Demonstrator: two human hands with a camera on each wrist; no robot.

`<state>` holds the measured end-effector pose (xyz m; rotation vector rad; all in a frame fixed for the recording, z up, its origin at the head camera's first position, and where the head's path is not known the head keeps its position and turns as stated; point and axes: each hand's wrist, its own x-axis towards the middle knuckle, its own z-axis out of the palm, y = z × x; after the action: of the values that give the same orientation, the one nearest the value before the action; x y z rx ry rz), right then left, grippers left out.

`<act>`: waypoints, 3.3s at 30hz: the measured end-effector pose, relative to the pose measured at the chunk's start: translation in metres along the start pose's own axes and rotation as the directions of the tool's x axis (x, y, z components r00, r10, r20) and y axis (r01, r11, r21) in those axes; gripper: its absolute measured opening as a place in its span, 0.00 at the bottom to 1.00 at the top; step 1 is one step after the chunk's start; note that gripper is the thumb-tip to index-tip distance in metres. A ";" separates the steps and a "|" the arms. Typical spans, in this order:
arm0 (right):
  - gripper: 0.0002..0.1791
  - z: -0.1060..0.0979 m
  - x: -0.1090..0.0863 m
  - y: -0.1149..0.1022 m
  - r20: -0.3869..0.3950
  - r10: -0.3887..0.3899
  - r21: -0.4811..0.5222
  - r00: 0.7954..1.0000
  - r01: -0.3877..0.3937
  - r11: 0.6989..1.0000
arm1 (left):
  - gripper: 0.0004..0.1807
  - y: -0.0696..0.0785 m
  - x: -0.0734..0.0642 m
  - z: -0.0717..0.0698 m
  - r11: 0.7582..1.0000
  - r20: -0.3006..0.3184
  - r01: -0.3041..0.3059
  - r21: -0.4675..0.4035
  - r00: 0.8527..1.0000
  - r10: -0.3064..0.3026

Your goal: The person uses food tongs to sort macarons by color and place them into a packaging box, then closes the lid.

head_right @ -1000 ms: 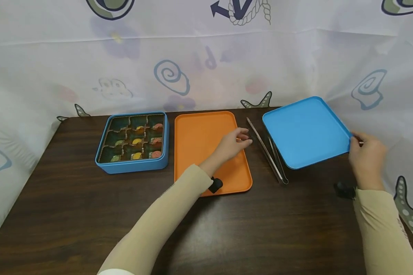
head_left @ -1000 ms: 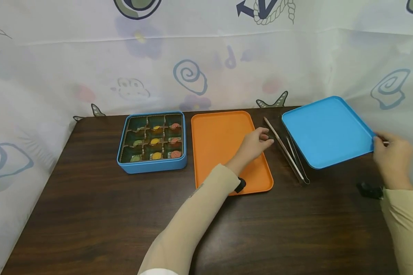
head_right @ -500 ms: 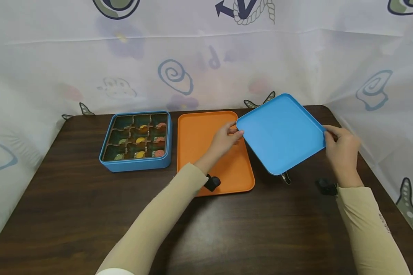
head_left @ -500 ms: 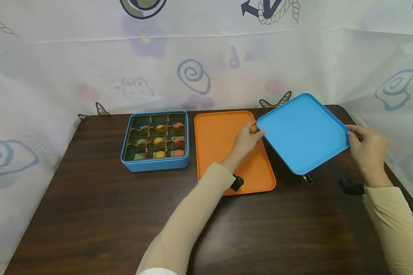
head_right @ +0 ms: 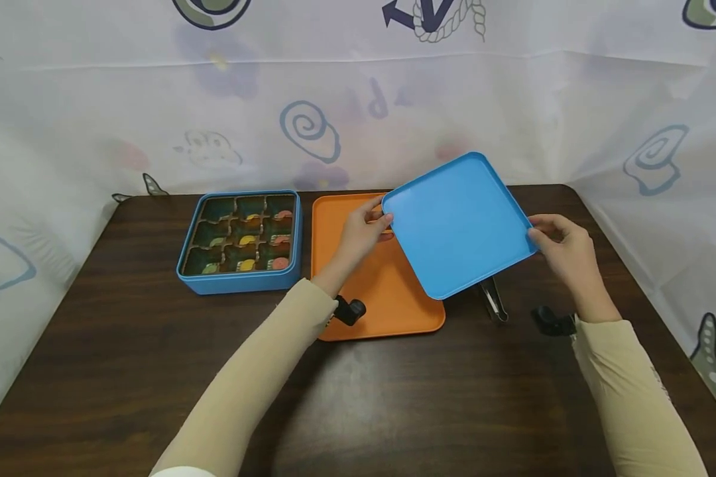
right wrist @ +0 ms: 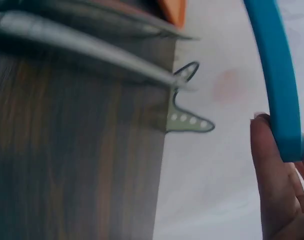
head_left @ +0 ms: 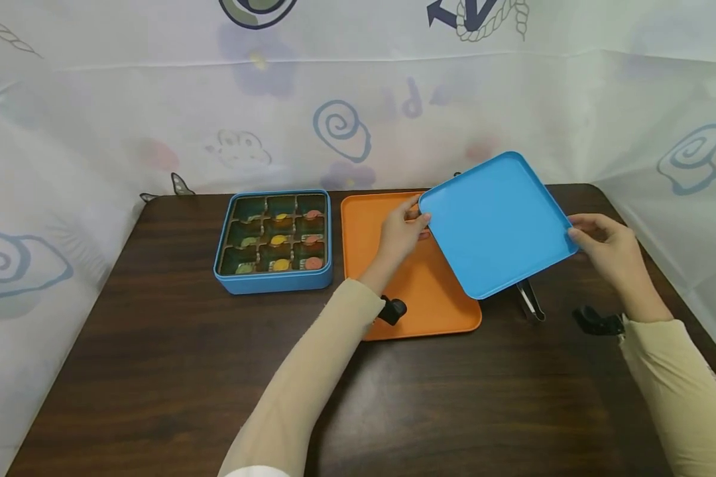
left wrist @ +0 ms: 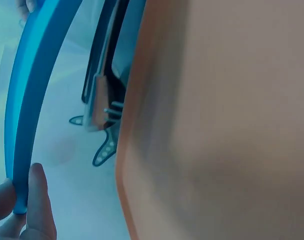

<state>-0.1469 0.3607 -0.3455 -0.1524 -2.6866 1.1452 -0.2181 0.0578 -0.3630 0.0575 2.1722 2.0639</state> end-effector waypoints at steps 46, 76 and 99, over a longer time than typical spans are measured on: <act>0.17 0.070 0.000 -0.098 0.625 -0.330 0.574 0.707 -0.131 0.808 | 0.28 0.048 -0.034 -0.154 0.986 0.101 -0.056 0.154 0.994 0.041; 0.17 0.073 0.008 -0.150 0.560 -0.316 0.527 0.766 -0.035 0.849 | 0.25 0.063 -0.078 -0.200 0.934 0.092 -0.110 0.339 0.992 0.083; 0.23 0.086 0.009 -0.177 0.497 -0.361 0.376 0.789 0.179 0.909 | 0.43 0.087 -0.091 -0.235 0.937 0.160 -0.015 0.348 0.986 -0.043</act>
<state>-0.1781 0.1797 -0.2748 0.7194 -2.7879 1.6977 -0.1647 -0.1812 -0.2588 0.2413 2.3930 1.5776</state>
